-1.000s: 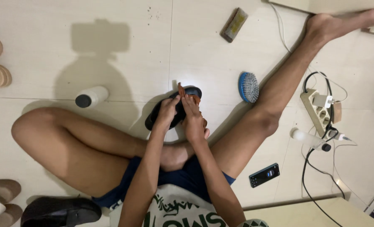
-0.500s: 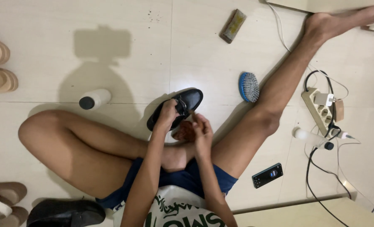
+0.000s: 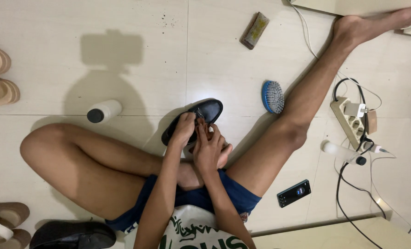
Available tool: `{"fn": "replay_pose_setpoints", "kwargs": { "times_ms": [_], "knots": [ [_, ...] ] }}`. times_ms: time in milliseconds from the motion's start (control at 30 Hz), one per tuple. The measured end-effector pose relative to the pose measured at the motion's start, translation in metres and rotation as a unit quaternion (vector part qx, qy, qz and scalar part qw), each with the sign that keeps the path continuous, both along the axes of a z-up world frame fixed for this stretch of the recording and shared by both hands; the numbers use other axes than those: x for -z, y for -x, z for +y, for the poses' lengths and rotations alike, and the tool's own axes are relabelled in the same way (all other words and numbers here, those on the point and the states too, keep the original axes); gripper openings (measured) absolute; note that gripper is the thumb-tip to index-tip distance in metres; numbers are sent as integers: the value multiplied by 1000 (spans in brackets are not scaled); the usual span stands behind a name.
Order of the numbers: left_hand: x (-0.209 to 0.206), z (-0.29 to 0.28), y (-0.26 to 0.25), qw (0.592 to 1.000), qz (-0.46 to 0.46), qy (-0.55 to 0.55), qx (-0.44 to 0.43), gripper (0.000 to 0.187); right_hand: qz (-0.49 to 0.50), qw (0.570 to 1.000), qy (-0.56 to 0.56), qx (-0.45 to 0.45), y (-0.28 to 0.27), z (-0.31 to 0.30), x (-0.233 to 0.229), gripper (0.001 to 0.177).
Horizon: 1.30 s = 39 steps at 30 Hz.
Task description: The person is cleaning and polishing a black leather shoe using a brush and a cloth while sitting on the floor.
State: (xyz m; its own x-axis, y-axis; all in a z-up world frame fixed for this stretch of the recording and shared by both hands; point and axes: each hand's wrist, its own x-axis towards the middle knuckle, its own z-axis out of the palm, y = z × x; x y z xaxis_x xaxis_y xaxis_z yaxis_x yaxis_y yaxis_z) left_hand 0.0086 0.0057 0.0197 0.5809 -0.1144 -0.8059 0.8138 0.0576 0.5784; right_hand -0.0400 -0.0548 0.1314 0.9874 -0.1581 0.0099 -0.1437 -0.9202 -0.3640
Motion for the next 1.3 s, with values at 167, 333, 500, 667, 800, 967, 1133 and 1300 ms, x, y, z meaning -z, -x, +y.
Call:
{"fn": "replay_pose_setpoints", "kwargs": {
  "times_ms": [167, 333, 500, 667, 800, 967, 1133, 1300],
  "knots": [
    [22, -8, 5, 994, 26, 18, -106, 54, -4, 991, 115, -69, 8, -8, 20, 34],
    [31, -9, 2, 997, 33, 6, -76, 63, 3, 985, 125, -121, 1, -22, 44, 48],
    [26, -9, 0, 998, 35, -18, -40, 66, 82, 968, 183, -153, 2, -36, 68, 59],
    [42, -15, 3, 998, 25, -37, -32, 65, 122, 803, 482, -327, -18, -34, 59, 43],
    [15, -7, -1, 997, 26, 0, -77, 69, 200, 781, 517, -289, -30, -23, 32, 51],
    [28, -3, 8, 994, 21, 60, -85, 72, 235, 852, 409, -227, -17, -34, 46, 73],
    [22, -10, 7, 998, -3, 33, -60, 66, 248, 730, 579, -266, -20, -2, 27, 49],
    [17, -7, 13, 996, -20, 27, -77, 64, 218, 606, 699, -311, -11, -14, 28, 55]
  ]
}}
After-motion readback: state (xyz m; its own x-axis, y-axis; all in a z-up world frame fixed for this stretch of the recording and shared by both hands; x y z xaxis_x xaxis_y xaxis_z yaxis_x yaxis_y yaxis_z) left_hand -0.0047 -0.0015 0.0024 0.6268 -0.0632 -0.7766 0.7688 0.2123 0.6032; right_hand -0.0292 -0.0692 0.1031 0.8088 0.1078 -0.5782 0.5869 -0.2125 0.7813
